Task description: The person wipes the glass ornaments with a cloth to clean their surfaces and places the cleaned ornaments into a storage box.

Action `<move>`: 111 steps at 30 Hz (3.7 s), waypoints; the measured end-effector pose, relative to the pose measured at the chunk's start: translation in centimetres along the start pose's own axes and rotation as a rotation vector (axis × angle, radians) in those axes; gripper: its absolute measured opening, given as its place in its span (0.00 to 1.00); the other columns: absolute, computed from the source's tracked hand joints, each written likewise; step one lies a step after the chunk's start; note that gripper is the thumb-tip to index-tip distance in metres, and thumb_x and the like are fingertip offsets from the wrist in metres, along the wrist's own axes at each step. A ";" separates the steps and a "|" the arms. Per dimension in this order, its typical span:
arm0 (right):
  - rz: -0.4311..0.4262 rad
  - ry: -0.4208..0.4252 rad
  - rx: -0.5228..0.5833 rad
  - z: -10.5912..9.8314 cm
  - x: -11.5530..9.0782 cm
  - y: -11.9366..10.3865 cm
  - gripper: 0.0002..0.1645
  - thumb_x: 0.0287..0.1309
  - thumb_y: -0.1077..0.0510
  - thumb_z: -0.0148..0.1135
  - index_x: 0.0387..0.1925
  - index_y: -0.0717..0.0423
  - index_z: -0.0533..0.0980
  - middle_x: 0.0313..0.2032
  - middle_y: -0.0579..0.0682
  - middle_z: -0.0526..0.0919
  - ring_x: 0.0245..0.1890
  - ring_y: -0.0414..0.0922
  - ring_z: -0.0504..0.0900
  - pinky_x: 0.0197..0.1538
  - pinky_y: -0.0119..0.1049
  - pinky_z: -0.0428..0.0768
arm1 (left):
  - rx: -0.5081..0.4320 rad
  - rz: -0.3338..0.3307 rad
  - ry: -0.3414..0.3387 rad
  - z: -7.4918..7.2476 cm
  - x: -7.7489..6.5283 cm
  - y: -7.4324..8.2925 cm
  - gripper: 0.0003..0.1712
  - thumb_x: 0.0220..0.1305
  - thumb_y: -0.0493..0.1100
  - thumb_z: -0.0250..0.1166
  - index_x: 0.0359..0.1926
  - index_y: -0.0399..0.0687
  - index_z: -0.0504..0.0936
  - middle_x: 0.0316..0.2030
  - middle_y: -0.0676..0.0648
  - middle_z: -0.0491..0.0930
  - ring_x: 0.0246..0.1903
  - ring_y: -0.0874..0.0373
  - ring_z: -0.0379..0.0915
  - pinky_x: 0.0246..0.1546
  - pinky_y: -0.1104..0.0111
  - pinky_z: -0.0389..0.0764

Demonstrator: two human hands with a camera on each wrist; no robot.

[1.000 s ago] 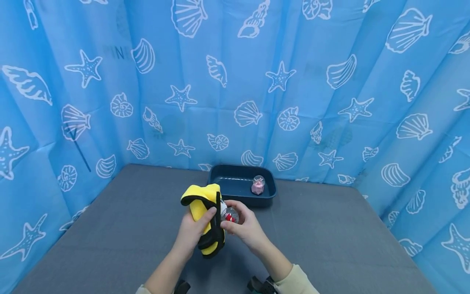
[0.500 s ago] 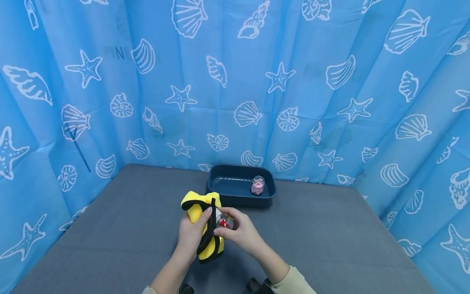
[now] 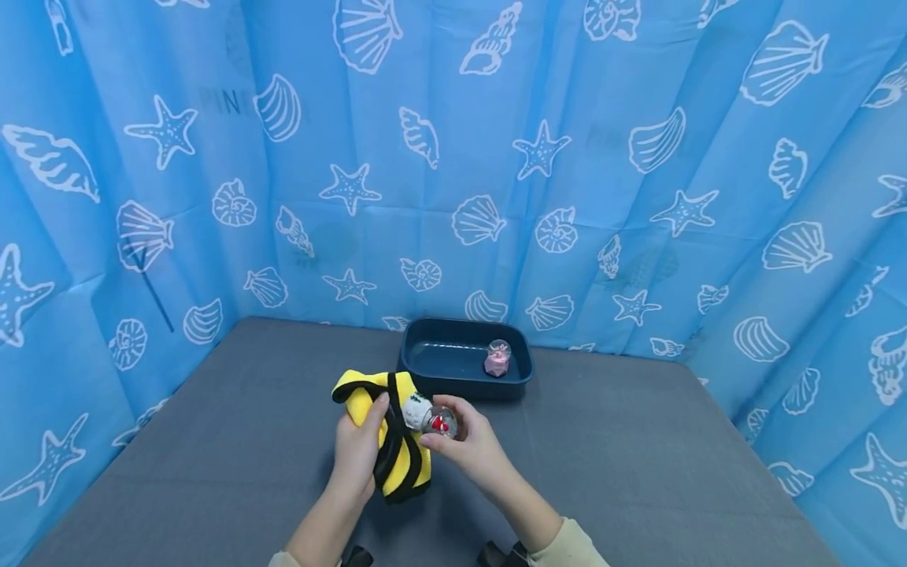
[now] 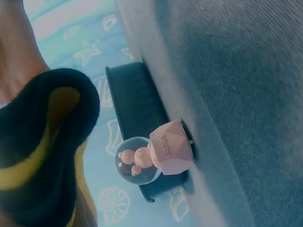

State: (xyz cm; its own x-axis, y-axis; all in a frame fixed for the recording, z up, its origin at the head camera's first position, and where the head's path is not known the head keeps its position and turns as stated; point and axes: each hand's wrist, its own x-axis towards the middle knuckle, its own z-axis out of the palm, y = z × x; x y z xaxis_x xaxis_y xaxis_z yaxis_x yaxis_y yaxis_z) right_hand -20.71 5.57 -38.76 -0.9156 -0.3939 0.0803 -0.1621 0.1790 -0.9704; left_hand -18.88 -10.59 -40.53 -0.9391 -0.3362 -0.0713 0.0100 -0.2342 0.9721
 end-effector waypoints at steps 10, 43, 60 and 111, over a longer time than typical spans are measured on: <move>-0.073 0.059 -0.060 -0.5 0.1 -0.1 0.31 0.58 0.59 0.69 0.61 0.61 0.71 0.48 0.56 0.78 0.39 0.49 0.76 0.41 0.32 0.79 | 0.091 0.070 -0.092 0.0 -0.5 0.6 0.38 0.67 0.56 0.62 0.64 0.33 0.60 0.54 0.37 0.71 0.50 0.48 0.73 0.55 0.51 0.74; -0.075 -0.087 0.022 0.8 0.0 -0.3 0.27 0.72 0.52 0.50 0.65 0.63 0.63 0.38 0.54 0.72 0.33 0.46 0.73 0.38 0.33 0.76 | 0.000 0.135 0.002 0.7 -1.0 0.0 0.35 0.67 0.49 0.63 0.65 0.38 0.59 0.56 0.39 0.70 0.51 0.50 0.72 0.57 0.55 0.73; -0.146 -0.025 0.093 0.1 -0.3 0.0 0.26 0.68 0.62 0.55 0.64 0.64 0.64 0.50 0.63 0.73 0.40 0.52 0.78 0.43 0.35 0.80 | -0.084 0.053 0.036 -0.2 -0.4 0.6 0.38 0.69 0.56 0.59 0.68 0.39 0.56 0.61 0.39 0.65 0.60 0.47 0.64 0.63 0.50 0.64; -0.211 -0.011 0.039 -0.6 -0.5 0.6 0.30 0.61 0.70 0.61 0.63 0.68 0.64 0.54 0.64 0.71 0.43 0.51 0.75 0.45 0.29 0.79 | -0.001 0.082 -0.076 -0.5 -0.7 0.8 0.30 0.72 0.51 0.56 0.64 0.38 0.59 0.53 0.41 0.69 0.49 0.56 0.69 0.51 0.63 0.72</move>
State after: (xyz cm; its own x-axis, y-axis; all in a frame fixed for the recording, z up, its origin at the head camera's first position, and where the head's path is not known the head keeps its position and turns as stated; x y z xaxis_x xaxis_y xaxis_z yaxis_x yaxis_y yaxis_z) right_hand -20.60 6.40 -39.22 -0.8589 -0.4285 0.2805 -0.3353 0.0564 -0.9404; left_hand -18.09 -10.97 -39.77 -0.9584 -0.2844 0.0256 0.0883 -0.2099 0.9737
